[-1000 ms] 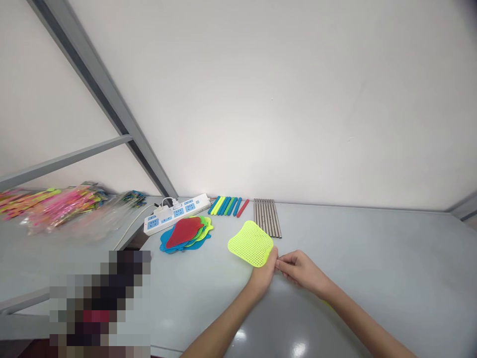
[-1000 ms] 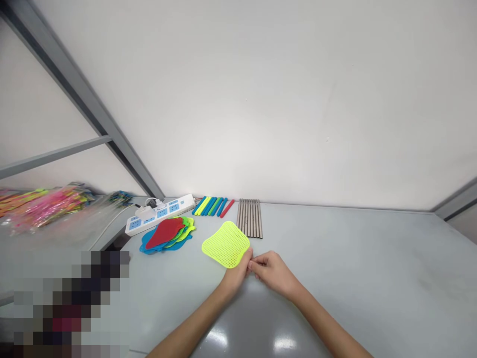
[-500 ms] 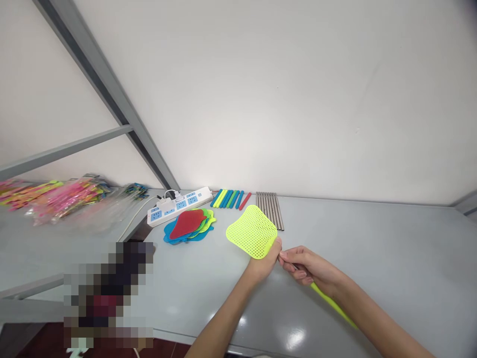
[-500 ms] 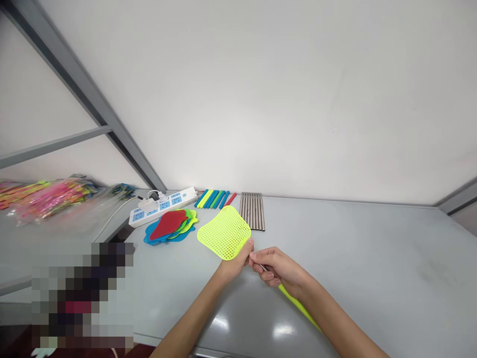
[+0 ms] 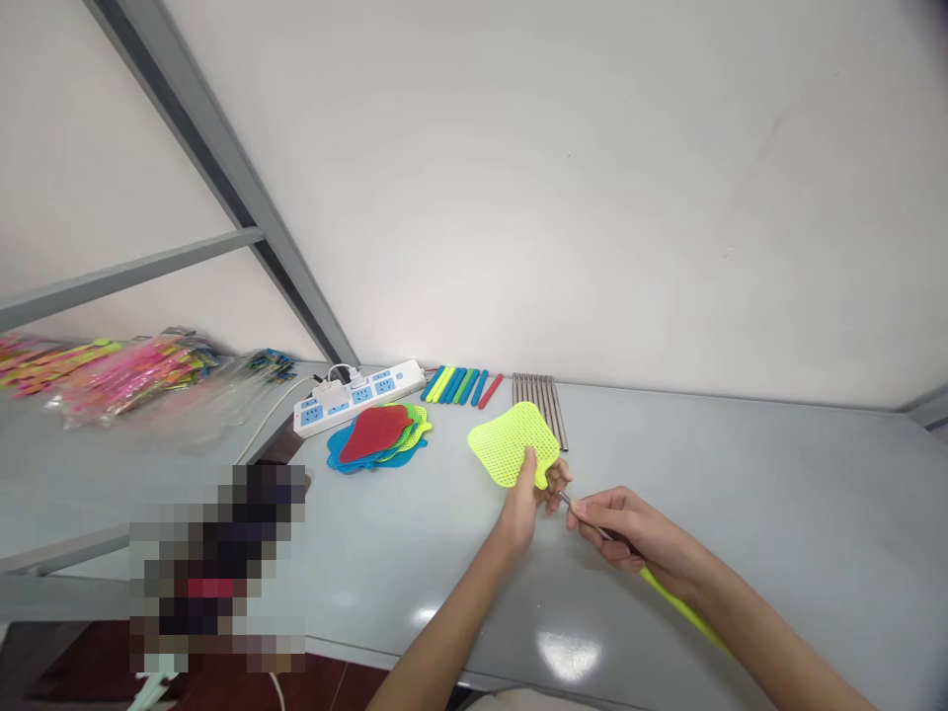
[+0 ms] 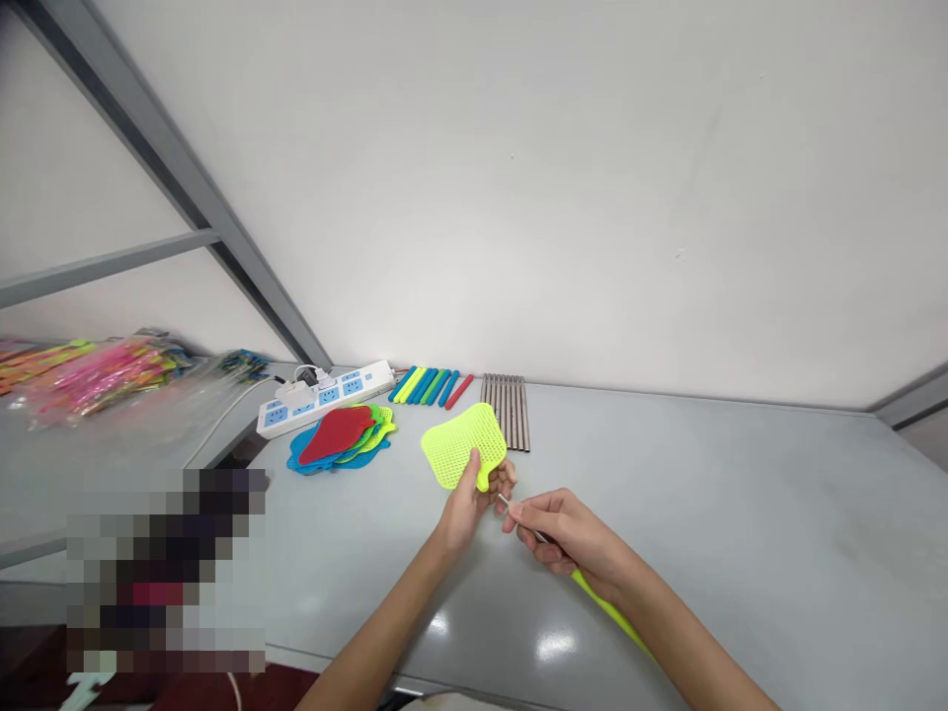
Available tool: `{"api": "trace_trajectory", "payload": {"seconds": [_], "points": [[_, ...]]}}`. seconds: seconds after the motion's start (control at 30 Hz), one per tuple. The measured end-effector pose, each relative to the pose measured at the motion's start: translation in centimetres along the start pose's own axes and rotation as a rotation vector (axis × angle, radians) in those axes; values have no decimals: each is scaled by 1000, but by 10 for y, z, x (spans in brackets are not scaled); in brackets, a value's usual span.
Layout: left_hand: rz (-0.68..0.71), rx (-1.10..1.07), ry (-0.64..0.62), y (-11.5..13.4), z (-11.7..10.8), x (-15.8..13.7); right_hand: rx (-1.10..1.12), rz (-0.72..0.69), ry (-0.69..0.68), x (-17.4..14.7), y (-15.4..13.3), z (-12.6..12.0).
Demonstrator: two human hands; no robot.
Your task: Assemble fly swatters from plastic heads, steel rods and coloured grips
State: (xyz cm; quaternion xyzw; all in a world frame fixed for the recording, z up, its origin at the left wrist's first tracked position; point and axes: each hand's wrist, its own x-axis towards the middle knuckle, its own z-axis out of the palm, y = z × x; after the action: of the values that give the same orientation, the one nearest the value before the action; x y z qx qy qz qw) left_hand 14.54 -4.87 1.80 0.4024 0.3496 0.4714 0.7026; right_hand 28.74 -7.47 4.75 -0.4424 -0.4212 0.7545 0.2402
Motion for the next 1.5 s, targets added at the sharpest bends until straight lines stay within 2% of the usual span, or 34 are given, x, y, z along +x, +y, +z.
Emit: {"api": "trace_trajectory", "payload": {"seconds": [0.1, 0.4, 0.53, 0.73, 0.87, 1.07, 1.17, 1.27, 1.37, 1.5], "points": [[38, -9, 7, -4, 9, -5, -25, -31, 21, 5, -1, 9], [136, -31, 71, 0, 11, -3, 2, -61, 66, 6, -5, 18], [160, 29, 115, 0, 13, -4, 3, -64, 66, 7, -5, 19], [162, 153, 226, -2, 16, -8, -103, -80, 170, 9, -1, 21], [56, 121, 150, -6, 16, -15, -79, -84, 114, 9, 2, 17], [-5, 112, -11, -6, 12, -20, 201, 32, -39, 15, 12, 5], [-9, 157, -14, -4, 8, -19, 276, 30, -94, 17, 17, 4], [-5, 186, 26, 0, 5, -15, 258, 48, -149, 13, 20, 9], [8, 208, 85, 7, 8, -12, 227, 69, -101, 5, 20, 16], [34, 173, 42, 15, 17, -12, 286, 73, 6, -4, 14, 24]]}}
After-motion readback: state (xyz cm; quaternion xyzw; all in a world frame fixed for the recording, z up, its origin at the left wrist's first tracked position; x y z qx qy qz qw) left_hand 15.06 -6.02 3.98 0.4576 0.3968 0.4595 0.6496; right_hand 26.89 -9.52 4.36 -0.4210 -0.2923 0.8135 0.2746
